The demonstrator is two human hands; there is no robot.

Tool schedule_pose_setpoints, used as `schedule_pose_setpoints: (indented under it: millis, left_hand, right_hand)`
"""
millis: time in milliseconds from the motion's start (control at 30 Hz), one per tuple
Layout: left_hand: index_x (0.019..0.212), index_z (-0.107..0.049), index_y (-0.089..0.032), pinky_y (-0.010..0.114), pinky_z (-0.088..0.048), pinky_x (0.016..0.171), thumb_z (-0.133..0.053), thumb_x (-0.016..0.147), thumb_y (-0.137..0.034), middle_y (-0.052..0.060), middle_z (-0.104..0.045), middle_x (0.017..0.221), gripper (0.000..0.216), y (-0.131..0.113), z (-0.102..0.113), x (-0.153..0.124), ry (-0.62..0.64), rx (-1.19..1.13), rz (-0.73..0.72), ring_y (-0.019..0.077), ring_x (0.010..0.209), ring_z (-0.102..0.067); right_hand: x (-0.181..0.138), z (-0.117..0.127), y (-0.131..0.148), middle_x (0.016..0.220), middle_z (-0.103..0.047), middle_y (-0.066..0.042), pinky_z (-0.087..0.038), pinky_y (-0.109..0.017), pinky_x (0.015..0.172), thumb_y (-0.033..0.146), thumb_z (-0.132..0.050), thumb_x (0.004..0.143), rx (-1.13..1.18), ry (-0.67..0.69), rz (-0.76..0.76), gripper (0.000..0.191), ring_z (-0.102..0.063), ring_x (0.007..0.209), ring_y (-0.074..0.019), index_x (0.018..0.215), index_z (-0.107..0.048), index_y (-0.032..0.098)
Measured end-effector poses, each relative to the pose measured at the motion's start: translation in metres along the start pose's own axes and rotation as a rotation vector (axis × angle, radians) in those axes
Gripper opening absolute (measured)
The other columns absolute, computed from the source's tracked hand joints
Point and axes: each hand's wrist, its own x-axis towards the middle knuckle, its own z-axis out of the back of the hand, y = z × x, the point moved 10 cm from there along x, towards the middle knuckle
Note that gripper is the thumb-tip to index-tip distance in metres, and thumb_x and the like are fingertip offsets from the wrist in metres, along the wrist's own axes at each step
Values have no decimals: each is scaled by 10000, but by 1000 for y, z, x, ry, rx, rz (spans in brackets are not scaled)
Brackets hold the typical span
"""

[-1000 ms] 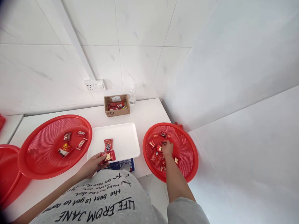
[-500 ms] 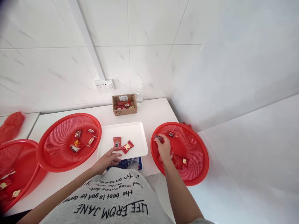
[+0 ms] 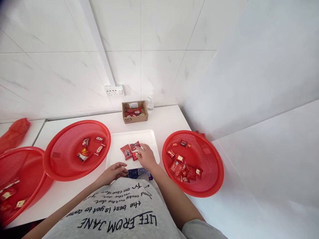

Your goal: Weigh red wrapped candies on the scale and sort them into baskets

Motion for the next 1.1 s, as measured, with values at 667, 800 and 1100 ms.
schedule_pose_setpoints:
  millis: [667, 800, 1100]
  left_hand:
    - [876, -570, -183, 242, -382, 599, -679, 616, -390, 13, -654, 769, 350, -2, -7, -4, 37, 51, -31, 162, 694, -610]
    - [885, -575, -184, 236, -393, 603, -666, 637, -378, 20, -661, 800, 327, 1, -2, -6, 25, 44, -28, 159, 713, -619]
    - [864, -583, -194, 224, -400, 574, -678, 639, -336, 14, -657, 780, 283, 5, 3, -7, 5, 38, -10, 159, 719, -616]
  right_hand:
    - [-6, -51, 42, 1463, -298, -61, -102, -636, 1024, 451, -430, 869, -245, 203, 202, 468, -120, 1366, -327, 1316, -429, 312]
    - [-12, -50, 37, 1435, -355, -47, -119, -588, 1046, 457, -466, 849, -198, 220, 188, 443, -152, 1363, -299, 1266, -487, 309]
    - [-46, 72, -70, 1287, -498, -93, -272, -417, 1050, 360, -358, 879, -14, -316, -185, 401, -384, 1240, -217, 1202, -540, 208]
